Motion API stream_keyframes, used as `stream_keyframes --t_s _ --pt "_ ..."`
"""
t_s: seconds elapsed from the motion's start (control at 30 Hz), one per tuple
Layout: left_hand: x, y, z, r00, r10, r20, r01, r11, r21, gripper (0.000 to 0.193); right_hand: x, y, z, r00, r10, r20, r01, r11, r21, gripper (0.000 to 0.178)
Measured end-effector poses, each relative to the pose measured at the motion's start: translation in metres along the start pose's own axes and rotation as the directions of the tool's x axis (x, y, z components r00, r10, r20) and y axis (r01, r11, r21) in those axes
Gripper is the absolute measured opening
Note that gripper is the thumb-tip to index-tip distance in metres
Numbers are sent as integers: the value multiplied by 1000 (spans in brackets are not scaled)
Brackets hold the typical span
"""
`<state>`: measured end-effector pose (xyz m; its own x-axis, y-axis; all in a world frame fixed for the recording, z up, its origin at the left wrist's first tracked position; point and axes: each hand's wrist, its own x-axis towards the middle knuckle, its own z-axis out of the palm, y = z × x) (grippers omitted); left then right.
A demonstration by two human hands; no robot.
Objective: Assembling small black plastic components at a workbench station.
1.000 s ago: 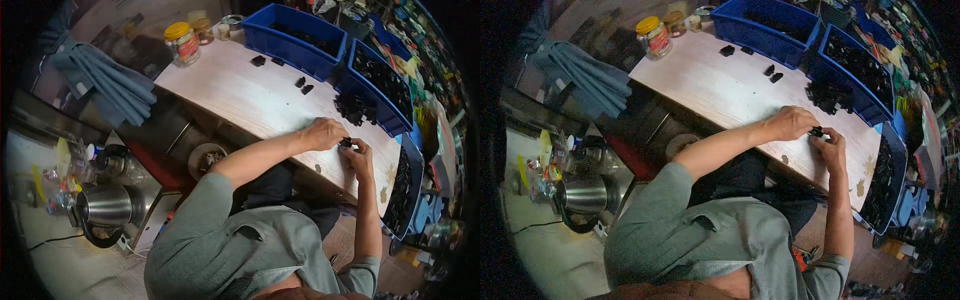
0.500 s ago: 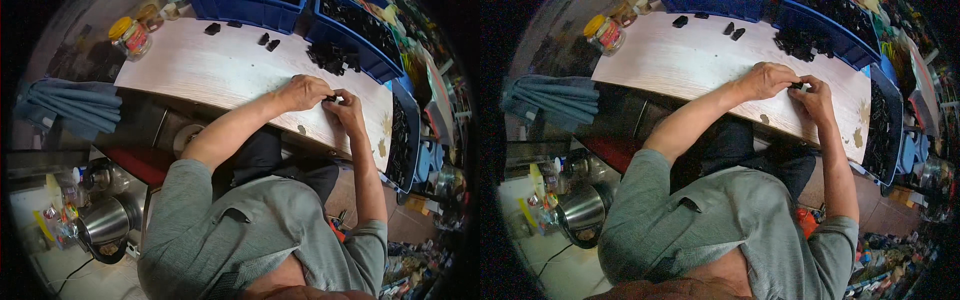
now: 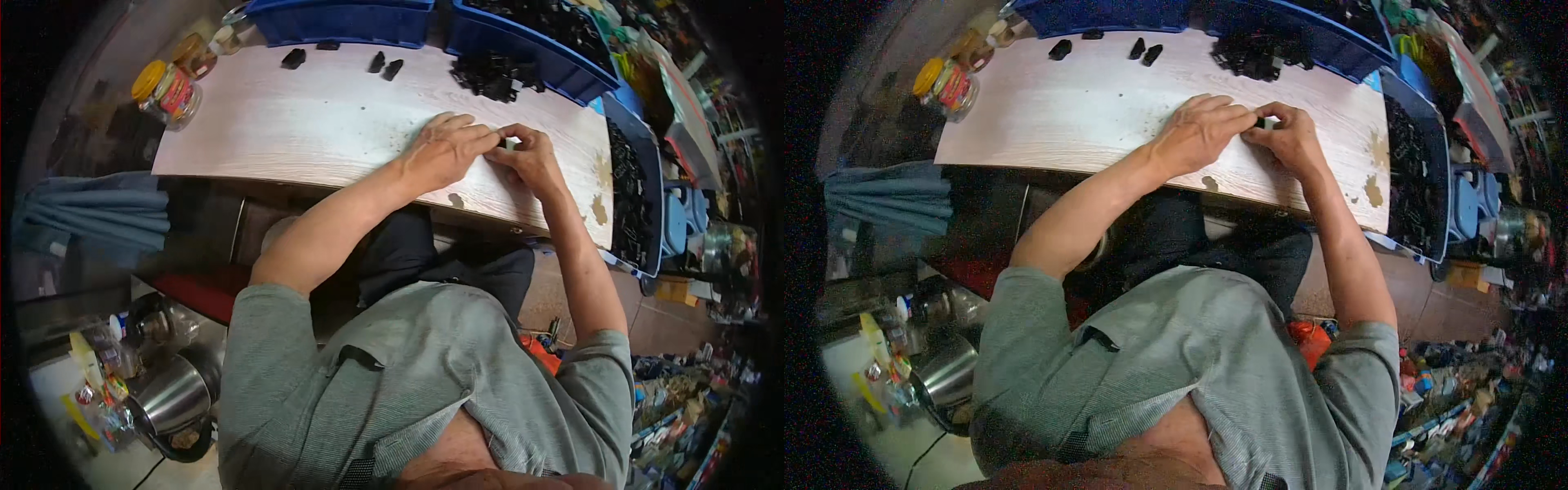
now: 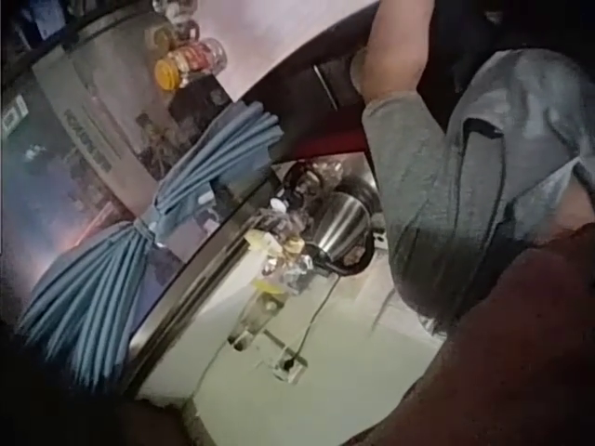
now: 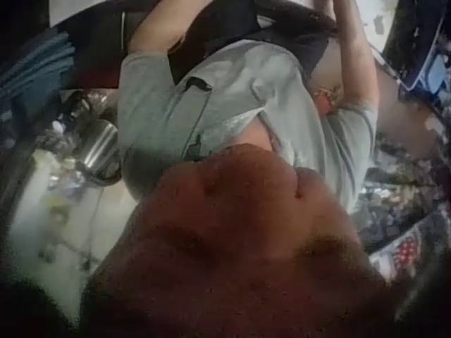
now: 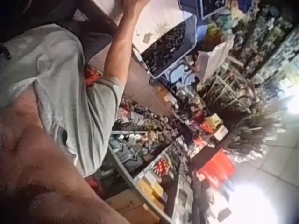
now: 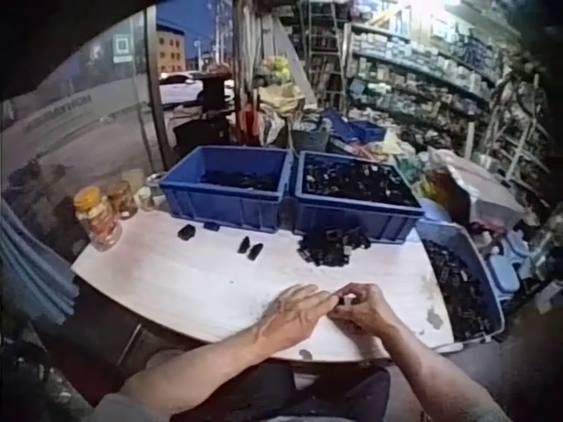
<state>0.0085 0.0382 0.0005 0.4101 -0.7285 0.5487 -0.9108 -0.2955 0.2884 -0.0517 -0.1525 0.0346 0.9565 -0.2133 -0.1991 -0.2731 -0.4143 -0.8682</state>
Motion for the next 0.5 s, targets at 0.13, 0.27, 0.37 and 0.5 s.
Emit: stream_keyframes --t_s 0.13,0.27,0.37,0.5 --pt "3 2 -1 997 -25 76 27 1000 -14 29 1 7 -6 1000 5 28 -4 1000 -18 31" --pt "-2 -15 -4 986 -37 -160 46 997 56 26 -3 9 -7 1000 -13 12 11 993 116 22" --pt "-1 -52 -26 891 -261 -372 368 894 254 35 -13 4 -19 982 183 -46 -163 945 284 21" --pt "-5 -96 -37 853 -433 -292 522 713 468 28 3 29 -62 965 126 -231 -50 949 312 23"
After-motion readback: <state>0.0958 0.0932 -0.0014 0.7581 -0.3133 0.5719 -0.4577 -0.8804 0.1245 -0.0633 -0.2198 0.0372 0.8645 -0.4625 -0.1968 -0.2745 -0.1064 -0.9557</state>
